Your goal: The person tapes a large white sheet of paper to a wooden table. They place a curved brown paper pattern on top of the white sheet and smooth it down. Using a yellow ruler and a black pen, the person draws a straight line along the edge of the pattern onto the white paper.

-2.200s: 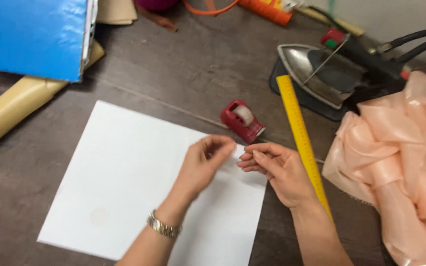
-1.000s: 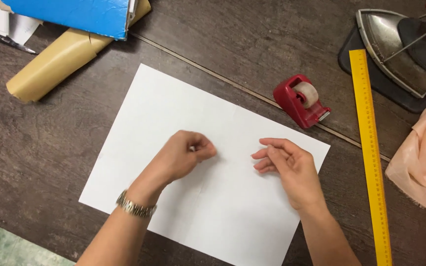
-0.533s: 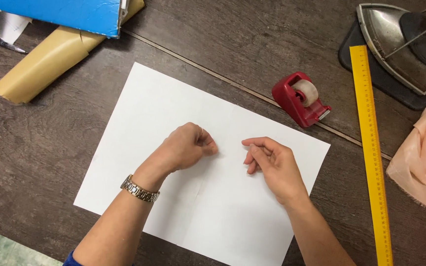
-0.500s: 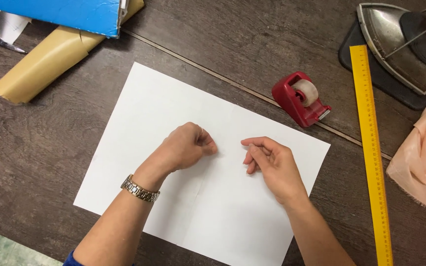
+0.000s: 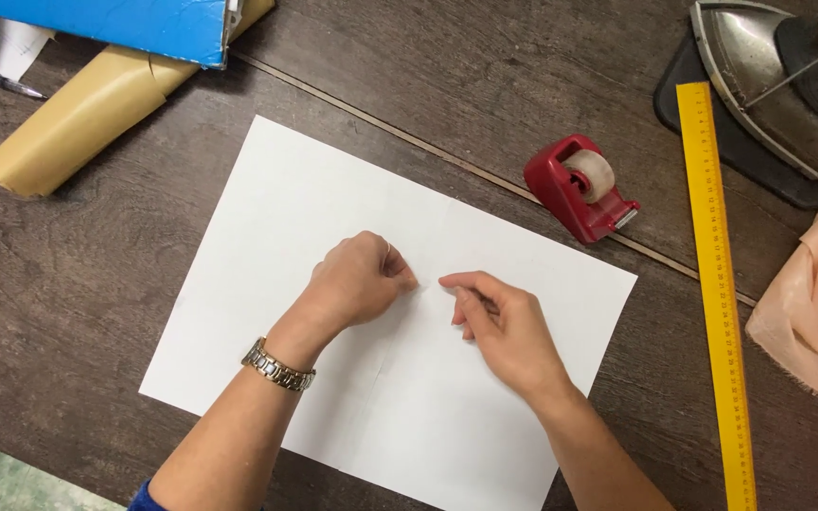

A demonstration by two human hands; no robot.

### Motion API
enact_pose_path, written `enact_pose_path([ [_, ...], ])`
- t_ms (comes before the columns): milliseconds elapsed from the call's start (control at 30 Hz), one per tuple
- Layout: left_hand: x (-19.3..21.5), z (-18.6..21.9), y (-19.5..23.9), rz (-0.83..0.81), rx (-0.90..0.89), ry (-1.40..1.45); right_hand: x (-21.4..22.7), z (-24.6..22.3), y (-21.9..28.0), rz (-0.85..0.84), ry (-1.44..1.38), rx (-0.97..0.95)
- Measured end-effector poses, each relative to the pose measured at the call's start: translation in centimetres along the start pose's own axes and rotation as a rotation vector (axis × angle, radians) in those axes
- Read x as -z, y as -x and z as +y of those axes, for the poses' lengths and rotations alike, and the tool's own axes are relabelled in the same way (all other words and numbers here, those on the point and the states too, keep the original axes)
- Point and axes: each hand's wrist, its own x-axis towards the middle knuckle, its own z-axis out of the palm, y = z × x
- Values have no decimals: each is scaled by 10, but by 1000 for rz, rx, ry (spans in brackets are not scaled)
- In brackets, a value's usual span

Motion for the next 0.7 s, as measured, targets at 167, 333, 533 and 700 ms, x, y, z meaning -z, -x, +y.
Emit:
enact_pose_path([
  [167,-8,-5,-6,31,-1,-23,-3,-6,3,-9,160,127],
  [333,-9,-6,-6,34,1,-5,-7,-4,6,-51,319,181],
  [533,-13,-8,-8,51,-10,-6,-9,-10,12,-127,515,180],
  [700,-9,-2,-3,50,4,4,-10,-15,11,-167,655,175],
])
